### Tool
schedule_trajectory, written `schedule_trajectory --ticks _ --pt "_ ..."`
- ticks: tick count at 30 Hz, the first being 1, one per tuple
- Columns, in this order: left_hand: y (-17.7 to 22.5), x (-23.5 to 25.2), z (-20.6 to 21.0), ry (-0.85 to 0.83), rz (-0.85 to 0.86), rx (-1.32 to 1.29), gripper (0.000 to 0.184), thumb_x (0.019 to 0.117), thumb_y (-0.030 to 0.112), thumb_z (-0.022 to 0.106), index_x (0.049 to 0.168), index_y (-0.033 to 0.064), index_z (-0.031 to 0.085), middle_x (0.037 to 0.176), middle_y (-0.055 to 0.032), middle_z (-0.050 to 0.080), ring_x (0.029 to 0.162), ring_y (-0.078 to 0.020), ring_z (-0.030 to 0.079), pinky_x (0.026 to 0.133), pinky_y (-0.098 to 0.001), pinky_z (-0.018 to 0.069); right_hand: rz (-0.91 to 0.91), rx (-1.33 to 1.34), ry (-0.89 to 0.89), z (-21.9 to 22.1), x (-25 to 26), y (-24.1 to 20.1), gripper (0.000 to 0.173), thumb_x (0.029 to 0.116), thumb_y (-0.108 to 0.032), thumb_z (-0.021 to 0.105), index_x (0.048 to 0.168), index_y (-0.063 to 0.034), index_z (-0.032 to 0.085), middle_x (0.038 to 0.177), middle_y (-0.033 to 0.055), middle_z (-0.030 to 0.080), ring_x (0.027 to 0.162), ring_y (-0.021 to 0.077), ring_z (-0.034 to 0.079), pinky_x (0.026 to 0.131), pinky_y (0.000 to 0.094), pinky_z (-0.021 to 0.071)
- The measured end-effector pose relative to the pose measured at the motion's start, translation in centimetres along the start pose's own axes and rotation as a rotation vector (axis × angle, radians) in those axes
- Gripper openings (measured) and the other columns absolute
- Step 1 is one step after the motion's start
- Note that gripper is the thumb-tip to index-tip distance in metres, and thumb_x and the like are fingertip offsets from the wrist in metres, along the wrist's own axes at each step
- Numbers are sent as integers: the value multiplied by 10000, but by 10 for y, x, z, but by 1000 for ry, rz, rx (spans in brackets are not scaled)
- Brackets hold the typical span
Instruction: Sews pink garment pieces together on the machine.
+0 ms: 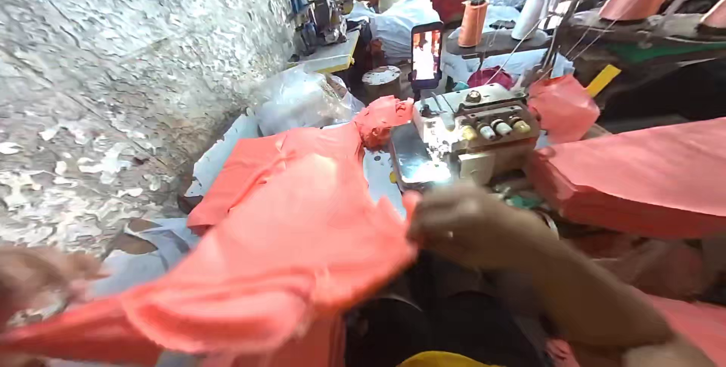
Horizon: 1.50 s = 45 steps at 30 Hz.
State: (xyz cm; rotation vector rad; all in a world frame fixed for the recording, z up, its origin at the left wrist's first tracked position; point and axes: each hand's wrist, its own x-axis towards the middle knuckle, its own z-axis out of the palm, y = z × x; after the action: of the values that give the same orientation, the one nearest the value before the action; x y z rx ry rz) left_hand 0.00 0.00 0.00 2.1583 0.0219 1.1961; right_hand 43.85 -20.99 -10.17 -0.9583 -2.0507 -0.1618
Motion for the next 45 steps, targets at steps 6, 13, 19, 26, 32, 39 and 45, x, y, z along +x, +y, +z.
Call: schedule_trajectory --ticks 6,13,19,26,32,39,45 --pt "-183 62 114 -579 -749 351 300 1012 187 599 1188 -40 687 1148 -163 705 1049 -225 674 981 -429 519 392 363 -807 104 -59 -9 79 905 -6 681 940 19 747 913 207 722 874 404 701 800 628 516" --pt "-331 117 239 -307 -924 616 495 994 329 667 1300 -56 616 1385 -304 553 1351 -466 482 1112 -664 349 813 474 -157 141 -47 87 229 1004 -98 591 1028 97 708 919 211 712 845 273 693 823 446 553" --pt "-355 128 246 -518 -1086 593 503 1008 388 642 1278 -36 646 1329 -289 606 1317 -451 516 1100 -732 274 1352 817 51 178 -16 147 521 1026 -194 618 1451 33 420 1173 206 651 980 238 661 894 410 539" --pt "-325 125 258 -94 -732 274 246 1023 150 618 1111 -71 682 1025 -199 703 956 -267 668 917 -471 520 1230 799 -89 165 -45 121 184 988 -158 654 1034 20 655 840 67 644 708 104 597 687 312 513" --pt "-253 161 319 198 -324 -173 94 1000 53 609 1024 -21 663 898 31 680 811 24 631 784 -194 550 912 539 320 102 -74 62 178 985 -103 611 1015 67 654 897 73 678 822 24 640 795 205 543" --pt "-243 145 405 -338 -677 402 190 957 134 686 1119 66 758 1304 -234 609 1266 -416 527 1026 -676 354 1141 534 387 96 -153 26 148 930 -134 690 979 5 683 860 12 701 766 6 660 745 195 564" --pt "-230 120 422 -217 -518 569 351 912 48 667 1261 73 689 1292 -248 608 1259 -458 528 1042 -714 302 1184 506 457 121 -180 37 126 926 -87 688 984 25 688 855 21 699 767 -3 643 756 184 547"
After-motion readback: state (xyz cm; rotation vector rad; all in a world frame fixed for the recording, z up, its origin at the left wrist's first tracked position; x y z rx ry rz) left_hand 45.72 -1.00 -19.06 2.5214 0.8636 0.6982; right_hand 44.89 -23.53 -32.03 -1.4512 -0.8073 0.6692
